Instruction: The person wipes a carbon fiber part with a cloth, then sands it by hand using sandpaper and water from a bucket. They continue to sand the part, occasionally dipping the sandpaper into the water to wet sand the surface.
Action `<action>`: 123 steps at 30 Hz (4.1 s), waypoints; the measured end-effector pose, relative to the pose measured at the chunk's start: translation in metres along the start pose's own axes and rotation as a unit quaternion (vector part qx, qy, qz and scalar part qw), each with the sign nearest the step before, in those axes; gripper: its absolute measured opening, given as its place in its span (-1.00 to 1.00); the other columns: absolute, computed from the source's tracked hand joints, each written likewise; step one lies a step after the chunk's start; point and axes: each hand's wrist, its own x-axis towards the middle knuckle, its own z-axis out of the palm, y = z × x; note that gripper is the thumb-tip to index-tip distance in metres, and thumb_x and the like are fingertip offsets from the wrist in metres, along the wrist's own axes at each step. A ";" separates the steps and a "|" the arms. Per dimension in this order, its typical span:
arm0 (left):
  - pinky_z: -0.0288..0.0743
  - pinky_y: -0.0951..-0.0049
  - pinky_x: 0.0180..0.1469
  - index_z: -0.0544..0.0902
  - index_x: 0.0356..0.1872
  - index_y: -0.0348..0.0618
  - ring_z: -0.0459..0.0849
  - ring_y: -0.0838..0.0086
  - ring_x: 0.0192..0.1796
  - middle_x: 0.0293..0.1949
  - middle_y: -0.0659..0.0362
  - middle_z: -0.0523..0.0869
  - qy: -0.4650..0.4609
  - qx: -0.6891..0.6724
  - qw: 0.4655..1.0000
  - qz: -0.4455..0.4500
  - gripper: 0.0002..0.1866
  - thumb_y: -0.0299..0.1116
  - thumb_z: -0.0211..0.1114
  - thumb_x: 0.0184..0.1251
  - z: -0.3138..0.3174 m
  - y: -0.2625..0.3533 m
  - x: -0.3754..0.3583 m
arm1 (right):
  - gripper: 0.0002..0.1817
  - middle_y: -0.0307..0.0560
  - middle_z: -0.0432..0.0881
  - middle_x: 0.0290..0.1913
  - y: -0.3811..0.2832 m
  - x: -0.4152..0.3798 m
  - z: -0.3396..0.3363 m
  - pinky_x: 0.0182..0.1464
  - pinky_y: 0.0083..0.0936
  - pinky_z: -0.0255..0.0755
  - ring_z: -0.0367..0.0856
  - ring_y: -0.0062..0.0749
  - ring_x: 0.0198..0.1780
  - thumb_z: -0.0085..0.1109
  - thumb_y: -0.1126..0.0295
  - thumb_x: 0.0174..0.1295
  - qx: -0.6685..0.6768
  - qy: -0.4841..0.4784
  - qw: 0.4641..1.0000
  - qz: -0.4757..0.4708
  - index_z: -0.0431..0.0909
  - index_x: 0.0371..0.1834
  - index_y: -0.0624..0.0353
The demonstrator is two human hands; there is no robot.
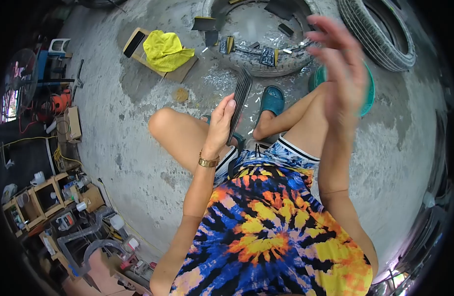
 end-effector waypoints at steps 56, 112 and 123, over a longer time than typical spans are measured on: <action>0.12 0.71 -0.59 0.45 -0.04 -0.15 0.25 0.67 -0.48 -0.38 0.30 0.38 -0.043 -0.428 0.903 0.005 -0.83 -0.33 -0.05 0.55 -0.024 0.022 0.015 | -0.44 -0.05 0.44 -0.36 0.075 -0.031 0.062 -0.29 -0.34 0.41 0.51 -0.18 -0.35 0.12 0.60 0.21 -0.314 -0.260 0.910 -0.075 0.47 0.30 -0.09; 0.43 0.37 -0.06 0.47 -0.18 -0.23 0.50 0.47 -0.19 -0.27 0.20 0.55 0.535 0.261 0.801 0.065 -0.70 -0.14 0.08 0.53 -0.138 -0.019 -0.192 | -0.82 -0.32 0.62 -0.30 0.131 -0.114 0.023 -0.22 -0.73 0.29 0.41 -0.74 -0.29 0.09 0.42 0.38 -0.006 -0.254 0.910 0.328 0.66 -0.22 0.28; 0.34 0.21 -0.29 0.36 -0.23 -0.32 0.42 0.24 -0.40 -0.46 -0.07 0.43 0.463 0.290 0.837 -0.027 -0.69 -0.21 0.05 0.52 -0.072 -0.183 -0.189 | -0.79 -0.33 0.62 -0.33 0.140 -0.102 0.035 -0.34 -0.76 0.21 0.32 -0.79 -0.39 0.09 0.37 0.40 0.005 -0.288 0.900 0.328 0.67 -0.20 0.27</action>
